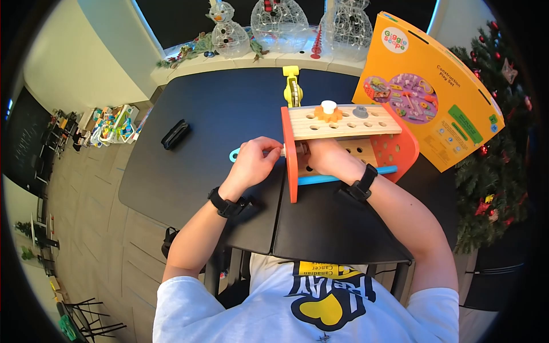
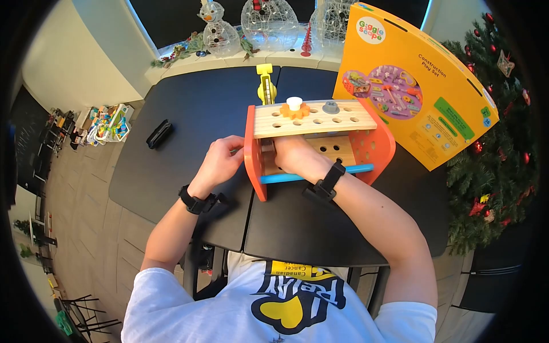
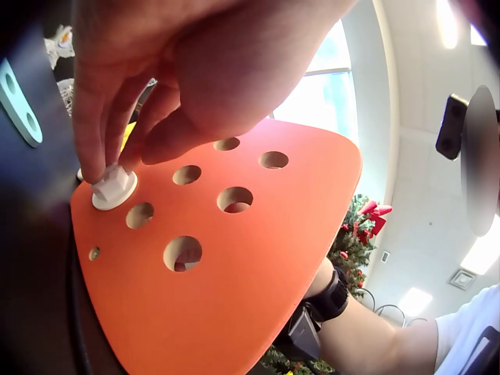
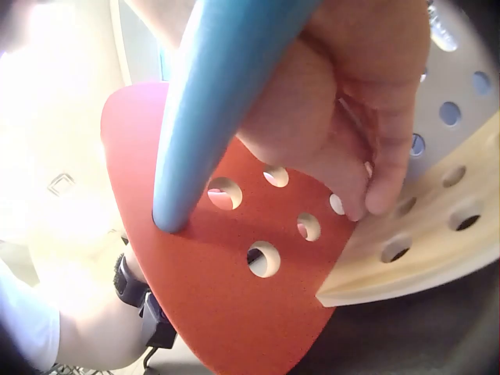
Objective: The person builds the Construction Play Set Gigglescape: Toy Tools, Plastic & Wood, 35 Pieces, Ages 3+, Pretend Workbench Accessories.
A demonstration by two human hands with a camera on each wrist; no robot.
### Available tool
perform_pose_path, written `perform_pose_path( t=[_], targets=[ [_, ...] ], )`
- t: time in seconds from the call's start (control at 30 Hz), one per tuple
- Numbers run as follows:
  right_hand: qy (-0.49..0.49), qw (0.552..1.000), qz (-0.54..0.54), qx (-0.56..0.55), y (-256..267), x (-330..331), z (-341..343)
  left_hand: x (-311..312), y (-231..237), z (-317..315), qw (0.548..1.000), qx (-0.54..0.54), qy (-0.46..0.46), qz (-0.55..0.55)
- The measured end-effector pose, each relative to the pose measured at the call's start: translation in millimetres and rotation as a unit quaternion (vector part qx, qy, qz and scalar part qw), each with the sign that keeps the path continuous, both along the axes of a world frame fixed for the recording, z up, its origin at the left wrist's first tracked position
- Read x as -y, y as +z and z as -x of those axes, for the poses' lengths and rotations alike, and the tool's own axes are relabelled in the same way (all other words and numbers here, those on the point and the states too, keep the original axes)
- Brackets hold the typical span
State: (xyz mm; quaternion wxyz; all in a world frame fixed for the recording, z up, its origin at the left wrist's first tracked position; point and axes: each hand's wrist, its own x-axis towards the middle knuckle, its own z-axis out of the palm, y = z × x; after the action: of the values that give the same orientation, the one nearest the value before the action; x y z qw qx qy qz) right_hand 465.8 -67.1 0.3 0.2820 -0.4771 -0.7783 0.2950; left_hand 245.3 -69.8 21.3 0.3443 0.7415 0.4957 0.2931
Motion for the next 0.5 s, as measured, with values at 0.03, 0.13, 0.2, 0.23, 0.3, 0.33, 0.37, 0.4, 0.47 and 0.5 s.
perform_pose_path(
  t=[0.03,0.13,0.2,0.23,0.3,0.33,0.37,0.4,0.47,0.5],
  targets=[
    [-0.001,1.000,0.019,-0.005,15.9,6.4,2.3,1.2,3.8,-0.7,1.000,-0.008,0.001,0.004],
    [-0.002,1.000,0.024,-0.001,17.1,8.3,1.4,2.3,4.6,-2.3,1.000,-0.012,0.002,0.009],
    [0.001,1.000,0.000,0.026,15.3,8.1,0.4,2.1,4.0,-2.4,1.000,-0.007,0.002,0.008],
    [0.004,0.999,-0.017,0.048,16.3,8.5,-0.2,1.9,3.3,-2.2,1.000,-0.005,0.002,0.008],
    [0.009,0.996,-0.045,0.078,10.8,5.7,-2.0,1.7,3.0,-2.0,1.000,-0.004,0.002,0.009],
    [0.011,0.995,-0.056,0.086,1.5,1.5,-2.9,1.8,3.1,-2.1,1.000,-0.005,0.002,0.010],
    [0.014,0.993,-0.065,0.095,-6.9,-2.0,-4.6,1.8,3.2,-2.1,1.000,-0.007,0.002,0.012],
    [0.009,0.994,-0.033,0.106,0.7,-0.9,-2.2,1.5,3.4,-1.9,1.000,-0.009,0.001,0.012],
    [-0.002,0.991,0.031,0.130,16.5,1.1,3.7,1.1,3.7,-1.6,1.000,-0.013,-0.001,0.013],
    [-0.013,0.991,0.048,0.126,18.0,0.4,5.3,1.6,4.5,-1.8,1.000,-0.014,-0.001,0.015]
  ],
)
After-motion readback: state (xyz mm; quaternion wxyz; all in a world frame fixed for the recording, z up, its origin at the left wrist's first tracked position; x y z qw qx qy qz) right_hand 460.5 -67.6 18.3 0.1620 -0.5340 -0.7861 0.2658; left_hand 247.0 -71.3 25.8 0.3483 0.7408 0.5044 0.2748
